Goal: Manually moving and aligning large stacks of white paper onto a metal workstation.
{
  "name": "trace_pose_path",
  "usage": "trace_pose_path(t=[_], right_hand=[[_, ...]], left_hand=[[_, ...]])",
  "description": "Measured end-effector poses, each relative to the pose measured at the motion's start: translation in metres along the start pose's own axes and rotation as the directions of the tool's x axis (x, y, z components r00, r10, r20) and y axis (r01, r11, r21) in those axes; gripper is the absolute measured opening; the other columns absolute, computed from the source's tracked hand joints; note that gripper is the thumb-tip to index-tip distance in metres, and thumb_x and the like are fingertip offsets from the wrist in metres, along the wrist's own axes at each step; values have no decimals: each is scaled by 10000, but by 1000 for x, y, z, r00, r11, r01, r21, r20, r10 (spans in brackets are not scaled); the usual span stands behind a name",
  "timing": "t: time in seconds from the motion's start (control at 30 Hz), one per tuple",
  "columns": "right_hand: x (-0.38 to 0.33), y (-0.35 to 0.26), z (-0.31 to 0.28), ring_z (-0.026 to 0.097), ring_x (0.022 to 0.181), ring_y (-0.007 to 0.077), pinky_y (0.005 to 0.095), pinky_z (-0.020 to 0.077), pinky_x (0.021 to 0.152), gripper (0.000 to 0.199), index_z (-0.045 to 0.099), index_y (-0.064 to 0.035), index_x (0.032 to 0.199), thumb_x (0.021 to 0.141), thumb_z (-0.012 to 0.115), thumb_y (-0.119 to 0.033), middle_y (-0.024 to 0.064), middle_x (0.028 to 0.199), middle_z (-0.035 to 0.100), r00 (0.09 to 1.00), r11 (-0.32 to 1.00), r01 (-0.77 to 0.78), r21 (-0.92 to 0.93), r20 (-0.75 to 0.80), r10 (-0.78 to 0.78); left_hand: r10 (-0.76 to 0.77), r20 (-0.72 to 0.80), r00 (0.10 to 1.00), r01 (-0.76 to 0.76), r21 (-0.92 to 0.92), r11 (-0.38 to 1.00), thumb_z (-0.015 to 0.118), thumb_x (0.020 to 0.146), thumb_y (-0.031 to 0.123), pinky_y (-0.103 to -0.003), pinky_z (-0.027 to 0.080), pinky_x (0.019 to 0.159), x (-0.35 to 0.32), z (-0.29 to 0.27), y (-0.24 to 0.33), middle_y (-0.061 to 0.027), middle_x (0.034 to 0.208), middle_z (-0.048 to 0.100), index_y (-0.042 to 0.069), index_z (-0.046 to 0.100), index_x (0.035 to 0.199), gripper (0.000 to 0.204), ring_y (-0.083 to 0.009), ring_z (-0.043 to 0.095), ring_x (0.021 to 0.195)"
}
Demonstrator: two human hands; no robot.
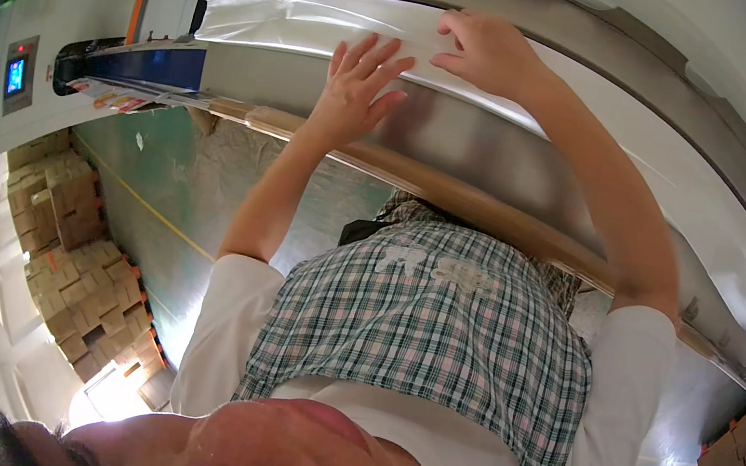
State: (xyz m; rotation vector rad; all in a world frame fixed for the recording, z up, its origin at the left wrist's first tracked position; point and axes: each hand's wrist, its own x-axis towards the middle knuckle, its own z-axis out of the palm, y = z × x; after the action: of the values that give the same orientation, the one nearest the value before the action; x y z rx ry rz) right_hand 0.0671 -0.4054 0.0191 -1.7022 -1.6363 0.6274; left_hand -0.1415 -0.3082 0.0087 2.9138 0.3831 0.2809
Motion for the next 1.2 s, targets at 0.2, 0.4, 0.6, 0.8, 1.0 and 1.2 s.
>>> trace_pose_path(t=[0.2, 0.4, 0.6, 0.8, 1.0, 1.2], right_hand=[[29, -28, 34, 513, 667, 247, 355, 428, 573, 200, 543, -44, 813, 647, 644, -92, 81, 764, 530, 977, 934, 144, -326, -106, -187], [24, -44, 51, 523, 807, 211, 300, 463, 633, 134, 538, -72, 736, 624, 600, -33, 40, 828, 539, 914, 865, 251, -434, -189, -360], [32, -34, 62, 522, 843, 239, 320, 466, 667, 231, 552, -68, 779, 579, 640, 7, 61, 888, 548, 935, 895, 166, -414, -222, -276], [19, -30, 59, 508, 896, 258, 337, 431, 811, 193, 551, -69, 854, 662, 561, -53, 88, 894, 547, 947, 870, -44, -491, -297, -119], [-69, -17, 3, 475, 1006, 257, 338, 466, 773, 421, 538, -116, 976, 576, 655, -51, 84, 1030, 501, 823, 666, -561, -492, -420, 383], [-212, 48, -55, 520, 937, 259, 364, 472, 756, 251, 570, -120, 913, 672, 578, -52, 56, 1011, 528, 550, 407, -805, -433, -802, 235]], left_hand=[[-29, -71, 997, 32, 38, 999, 550, 802, 309, -584, 194, 978, -14, -2, -74, -80, 1267, 425, 197, 492, 1172, 391, -345, 311, 1214], [-110, -289, 951, 217, 369, 904, 489, 800, 295, -607, 192, 954, -70, 15, -293, -107, 1240, 433, 148, 468, 1207, 433, -355, 361, 1162], [-589, -418, 692, 690, 140, 710, 572, 767, 281, -406, 414, 833, -67, -74, -398, -160, 1002, 572, 47, 588, 988, 323, -317, 518, 973], [-11, -140, 990, 3, -56, 998, 581, 805, 249, -374, 437, 683, 47, -61, -224, -124, 805, 588, 47, 594, 811, 202, -292, 568, 767], [-285, 160, 945, 292, -23, 956, 372, 893, 348, -471, 398, 719, 68, 1, -184, -225, 902, 581, -2, 588, 837, 416, -397, 539, 846], [-252, 8, 968, 252, -42, 967, 383, 893, 247, -461, 396, 599, -21, -1, -243, -224, 758, 560, -3, 544, 809, 309, -407, 530, 695]])
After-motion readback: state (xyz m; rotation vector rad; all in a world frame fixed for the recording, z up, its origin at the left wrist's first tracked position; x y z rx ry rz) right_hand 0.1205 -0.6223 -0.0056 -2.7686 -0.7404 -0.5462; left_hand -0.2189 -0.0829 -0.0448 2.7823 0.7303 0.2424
